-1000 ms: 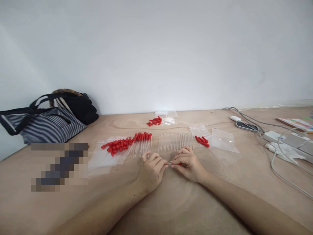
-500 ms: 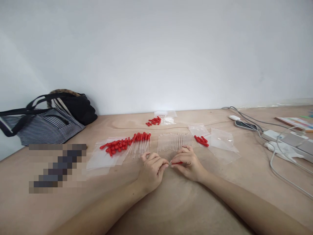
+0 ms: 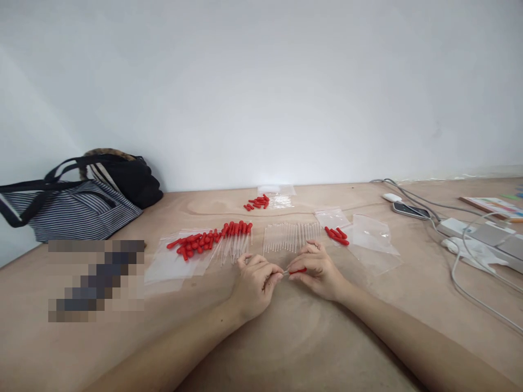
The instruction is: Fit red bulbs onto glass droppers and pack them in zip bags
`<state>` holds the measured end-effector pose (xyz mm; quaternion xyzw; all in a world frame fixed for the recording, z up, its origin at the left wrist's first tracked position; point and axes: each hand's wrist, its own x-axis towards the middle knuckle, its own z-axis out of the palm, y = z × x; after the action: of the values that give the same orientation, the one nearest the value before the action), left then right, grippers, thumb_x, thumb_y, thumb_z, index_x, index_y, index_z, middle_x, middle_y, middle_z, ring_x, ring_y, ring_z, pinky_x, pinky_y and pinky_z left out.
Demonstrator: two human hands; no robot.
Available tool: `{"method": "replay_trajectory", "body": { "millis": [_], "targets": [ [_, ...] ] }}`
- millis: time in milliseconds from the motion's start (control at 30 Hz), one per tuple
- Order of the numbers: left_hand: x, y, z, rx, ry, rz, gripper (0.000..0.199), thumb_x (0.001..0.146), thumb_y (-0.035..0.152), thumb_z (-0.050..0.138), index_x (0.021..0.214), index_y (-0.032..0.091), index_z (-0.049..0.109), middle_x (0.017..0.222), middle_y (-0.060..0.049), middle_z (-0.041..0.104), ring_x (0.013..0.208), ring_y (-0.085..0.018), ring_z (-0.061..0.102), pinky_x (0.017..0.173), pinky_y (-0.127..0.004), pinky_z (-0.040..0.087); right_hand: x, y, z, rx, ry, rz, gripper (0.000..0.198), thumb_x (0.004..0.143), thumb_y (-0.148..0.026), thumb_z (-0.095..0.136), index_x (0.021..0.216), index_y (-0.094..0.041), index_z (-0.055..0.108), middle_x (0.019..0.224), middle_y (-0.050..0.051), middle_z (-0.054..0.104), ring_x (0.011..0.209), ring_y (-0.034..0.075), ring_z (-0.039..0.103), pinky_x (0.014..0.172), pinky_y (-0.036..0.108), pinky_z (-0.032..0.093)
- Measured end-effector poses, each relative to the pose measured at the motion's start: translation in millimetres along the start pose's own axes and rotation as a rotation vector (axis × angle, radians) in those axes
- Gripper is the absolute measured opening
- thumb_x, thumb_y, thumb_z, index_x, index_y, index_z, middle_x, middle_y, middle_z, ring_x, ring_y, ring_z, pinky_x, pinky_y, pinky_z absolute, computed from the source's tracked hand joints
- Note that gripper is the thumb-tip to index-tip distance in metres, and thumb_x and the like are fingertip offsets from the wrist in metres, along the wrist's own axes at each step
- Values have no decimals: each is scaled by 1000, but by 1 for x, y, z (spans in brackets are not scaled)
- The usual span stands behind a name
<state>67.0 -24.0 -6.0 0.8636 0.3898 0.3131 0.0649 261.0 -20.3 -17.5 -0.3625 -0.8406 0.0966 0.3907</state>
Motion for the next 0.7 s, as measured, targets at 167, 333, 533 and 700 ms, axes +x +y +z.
{"method": "replay_trajectory", "body": {
  "millis": [167, 333, 533, 700],
  "targets": [
    [-1, 0, -1, 2, -6, -14, 16, 82, 20, 46, 75, 22, 60, 62, 4, 61, 70, -14, 55, 85, -39, 24, 1, -3, 3, 11, -12, -27, 9, 79, -25, 55, 78, -27, 64, 79, -2, 69, 79, 14, 57, 92, 43, 24],
    [0, 2, -4, 22, -22, -11, 17, 83, 21, 46, 76, 23, 61, 64, 3, 63, 70, -15, 56, 82, -38, 29, 1, -4, 3, -18, -16, -33, 11, 79, -32, 57, 87, -29, 64, 84, 0, 69, 81, 15, 57, 92, 44, 25],
    [16, -28, -24, 35, 107, -113, 20, 85, 27, 42, 87, 21, 61, 77, -2, 66, 72, -16, 58, 66, -27, 43, -3, 7, -6, -82, 202, 79, 39, 73, -42, 61, 108, -25, 56, 105, 9, 58, 96, 23, 53, 83, 40, 38],
    [27, -73, -45, 261, 183, -464, 16, 82, 22, 43, 89, 19, 56, 89, -4, 67, 84, -20, 61, 73, -29, 45, -5, 13, -4, -130, 337, 155, 25, 76, -33, 57, 99, -25, 59, 102, 8, 54, 93, 22, 53, 80, 40, 42]
  ]
}}
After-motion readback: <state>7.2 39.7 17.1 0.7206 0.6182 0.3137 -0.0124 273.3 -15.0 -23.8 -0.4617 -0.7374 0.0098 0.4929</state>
